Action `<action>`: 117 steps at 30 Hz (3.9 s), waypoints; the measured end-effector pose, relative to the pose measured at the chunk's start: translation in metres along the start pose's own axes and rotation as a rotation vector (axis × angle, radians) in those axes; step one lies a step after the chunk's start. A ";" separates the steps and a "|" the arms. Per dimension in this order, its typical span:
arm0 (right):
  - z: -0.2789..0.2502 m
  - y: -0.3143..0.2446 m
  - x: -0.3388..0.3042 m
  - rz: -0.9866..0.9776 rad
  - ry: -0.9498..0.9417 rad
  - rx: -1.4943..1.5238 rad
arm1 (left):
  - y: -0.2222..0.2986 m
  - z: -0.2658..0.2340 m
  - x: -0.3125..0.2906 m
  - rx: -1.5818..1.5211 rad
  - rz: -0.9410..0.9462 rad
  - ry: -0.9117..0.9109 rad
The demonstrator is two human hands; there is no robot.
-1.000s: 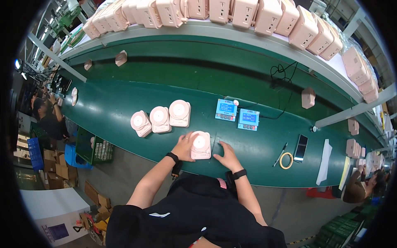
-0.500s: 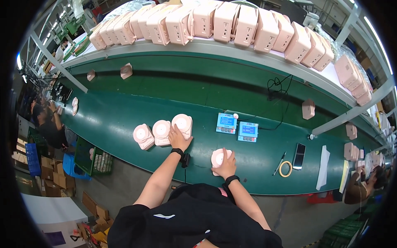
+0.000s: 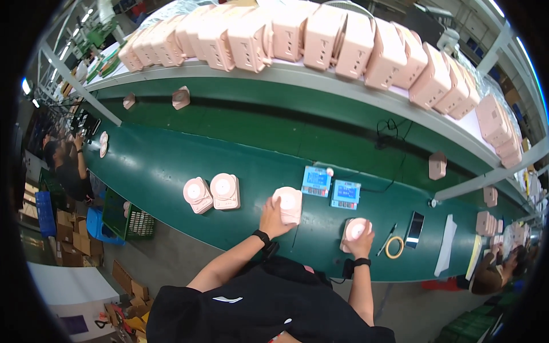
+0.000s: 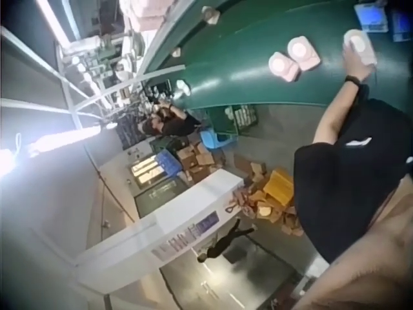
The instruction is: The person picks up pink electronic devices from a table, presses them against a testing machine, and places them onto a shelf. The person also handles a roll of tape and moves the devices around on the work surface.
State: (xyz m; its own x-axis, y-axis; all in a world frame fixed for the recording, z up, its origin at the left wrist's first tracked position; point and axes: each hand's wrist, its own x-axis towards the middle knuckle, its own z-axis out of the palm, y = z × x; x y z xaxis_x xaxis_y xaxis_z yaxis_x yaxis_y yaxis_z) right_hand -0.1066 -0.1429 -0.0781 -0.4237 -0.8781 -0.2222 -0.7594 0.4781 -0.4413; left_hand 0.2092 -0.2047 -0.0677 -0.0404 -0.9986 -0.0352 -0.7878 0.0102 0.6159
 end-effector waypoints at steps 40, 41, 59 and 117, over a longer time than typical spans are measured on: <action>0.015 0.112 -0.019 0.001 -0.258 1.245 | -0.236 -0.100 0.018 0.243 -0.811 0.332; 0.016 0.113 -0.023 0.014 -0.258 1.243 | -0.222 -0.091 0.014 0.240 -0.790 0.344; 0.023 0.098 -0.026 0.024 -0.020 1.091 | -0.053 0.001 -0.064 0.334 -0.276 0.301; 0.029 0.077 -0.008 -0.013 0.111 0.653 | -0.085 -0.043 -0.057 0.005 -0.146 0.127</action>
State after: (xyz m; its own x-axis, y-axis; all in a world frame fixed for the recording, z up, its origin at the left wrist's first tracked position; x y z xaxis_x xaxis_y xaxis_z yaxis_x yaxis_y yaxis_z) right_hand -0.1477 -0.1000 -0.1354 -0.4911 -0.8601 -0.1380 -0.3242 0.3275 -0.8875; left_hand 0.3055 -0.1507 -0.0842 0.1524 -0.9880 -0.0237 -0.7824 -0.1353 0.6079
